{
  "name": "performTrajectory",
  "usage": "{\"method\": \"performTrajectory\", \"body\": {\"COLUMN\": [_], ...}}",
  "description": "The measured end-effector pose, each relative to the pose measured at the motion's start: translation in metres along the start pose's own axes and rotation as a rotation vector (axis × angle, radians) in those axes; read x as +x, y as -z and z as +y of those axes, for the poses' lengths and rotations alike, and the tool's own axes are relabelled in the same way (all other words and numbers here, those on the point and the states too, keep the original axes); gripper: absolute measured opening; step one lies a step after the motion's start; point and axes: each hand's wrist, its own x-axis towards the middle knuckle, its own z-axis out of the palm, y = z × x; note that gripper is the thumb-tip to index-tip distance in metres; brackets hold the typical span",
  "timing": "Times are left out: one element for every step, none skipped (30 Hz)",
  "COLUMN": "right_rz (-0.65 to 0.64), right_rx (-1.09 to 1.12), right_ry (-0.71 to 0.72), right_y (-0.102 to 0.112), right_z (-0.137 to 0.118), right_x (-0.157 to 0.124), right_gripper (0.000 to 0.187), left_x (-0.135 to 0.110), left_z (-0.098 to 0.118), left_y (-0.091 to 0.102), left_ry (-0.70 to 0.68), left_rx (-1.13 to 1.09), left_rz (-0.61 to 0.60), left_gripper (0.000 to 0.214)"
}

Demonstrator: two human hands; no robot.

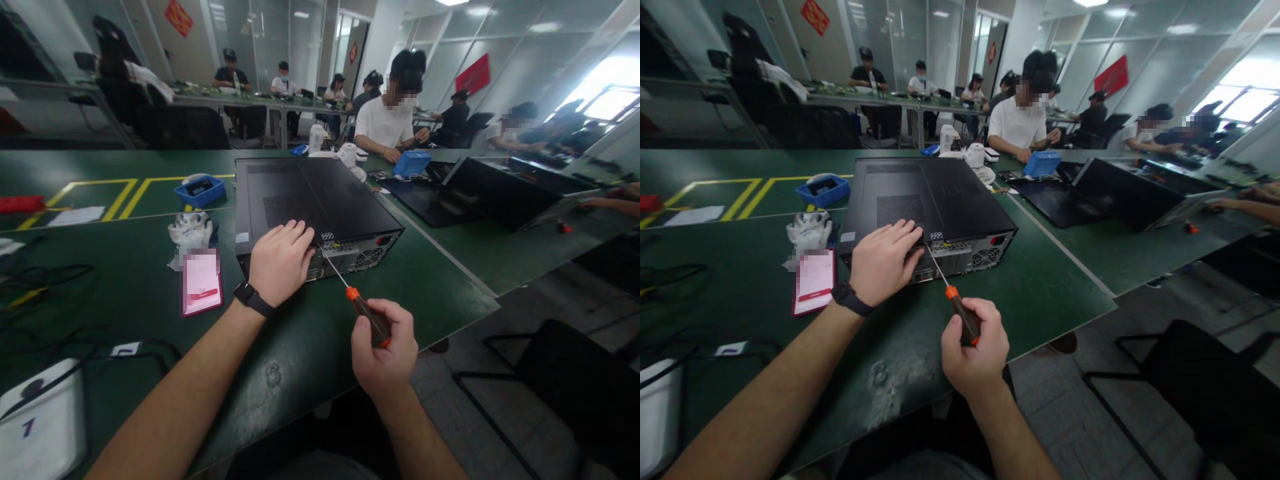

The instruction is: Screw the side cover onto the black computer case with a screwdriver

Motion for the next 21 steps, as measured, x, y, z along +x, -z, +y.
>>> {"method": "performTrajectory", "body": {"right_rz": [0.002,0.003,0.001,-0.005,-0.012,-0.016,-0.011,-0.003,0.005,0.013,0.016,0.014,0.007,0.0,-0.005,-0.006,-0.006,-0.006,-0.009,-0.015,-0.023], "right_rx": [-0.006,-0.009,-0.007,0.001,0.016,0.038,0.061,0.083,0.104,0.117,0.12,0.112,0.098,0.084,0.073,0.069,0.071,0.077,0.082,0.086,0.088], "right_ry": [-0.004,-0.023,-0.05,-0.08,-0.107,-0.124,-0.128,-0.123,-0.111,-0.099,-0.088,-0.081,-0.08,-0.084,-0.085,-0.082,-0.071,-0.058,-0.041,-0.021,-0.007], "right_y": [-0.0003,-0.0007,-0.0012,-0.0018,-0.0024,-0.0029,-0.0035,-0.0039,-0.0043,-0.0046,-0.0047,-0.0046,-0.0043,-0.0039,-0.0035,-0.003,-0.0026,-0.0022,-0.0018,-0.0015,-0.0012], "right_z": [0.0006,0.0016,0.0028,0.0041,0.0054,0.0064,0.0072,0.0077,0.0079,0.0079,0.0077,0.0074,0.0071,0.0069,0.0067,0.0065,0.0064,0.0062,0.006,0.0055,0.0049], "right_x": [-0.0005,-0.0014,-0.0026,-0.0038,-0.005,-0.0061,-0.007,-0.0077,-0.0082,-0.0086,-0.0088,-0.009,-0.0091,-0.0091,-0.0088,-0.0083,-0.0073,-0.0059,-0.0041,-0.002,0.0001], "right_gripper": [0.021,0.019,0.018,0.017,0.016,0.017,0.017,0.019,0.021,0.024,0.027,0.03,0.032,0.032,0.033,0.033,0.033,0.033,0.032,0.031,0.029], "left_x": [-0.0001,-0.0002,-0.0003,-0.0004,-0.0005,-0.0006,-0.0007,-0.0007,-0.0008,-0.0008,-0.0008,-0.0009,-0.0009,-0.0009,-0.0009,-0.0008,-0.0008,-0.0006,-0.0005,-0.0004,-0.0002], "left_z": [0.0002,0.0002,0.0002,0.0002,0.0001,-0.0001,-0.0002,-0.0004,-0.0006,-0.0008,-0.0009,-0.0009,-0.0009,-0.0009,-0.0008,-0.0007,-0.0006,-0.0004,-0.0002,0.0,0.0002], "left_y": [0.0002,0.0004,0.0005,0.0005,0.0004,0.0003,0.0001,-0.0001,-0.0003,-0.0006,-0.0008,-0.001,-0.0011,-0.0011,-0.001,-0.0007,-0.0003,0.0002,0.0008,0.0013,0.0016], "left_ry": [0.002,0.003,0.004,0.004,0.004,0.004,0.002,-0.001,-0.002,-0.003,-0.004,-0.002,0.001,0.004,0.007,0.01,0.012,0.012,0.01,0.007,0.005], "left_rx": [0.001,0.003,0.003,0.004,0.005,0.004,0.003,0.002,0.0,-0.001,-0.005,-0.009,-0.014,-0.019,-0.023,-0.025,-0.024,-0.02,-0.015,-0.009,-0.004], "left_rz": [-0.003,-0.006,-0.009,-0.009,-0.009,-0.008,-0.007,-0.006,-0.006,-0.006,-0.006,-0.004,-0.005,-0.005,-0.006,-0.009,-0.011,-0.012,-0.014,-0.014,-0.016], "left_gripper": [0.034,0.034,0.034,0.034,0.034,0.034,0.034,0.034,0.035,0.035,0.035,0.035,0.035,0.035,0.035,0.036,0.036,0.036,0.035,0.035,0.035]}}
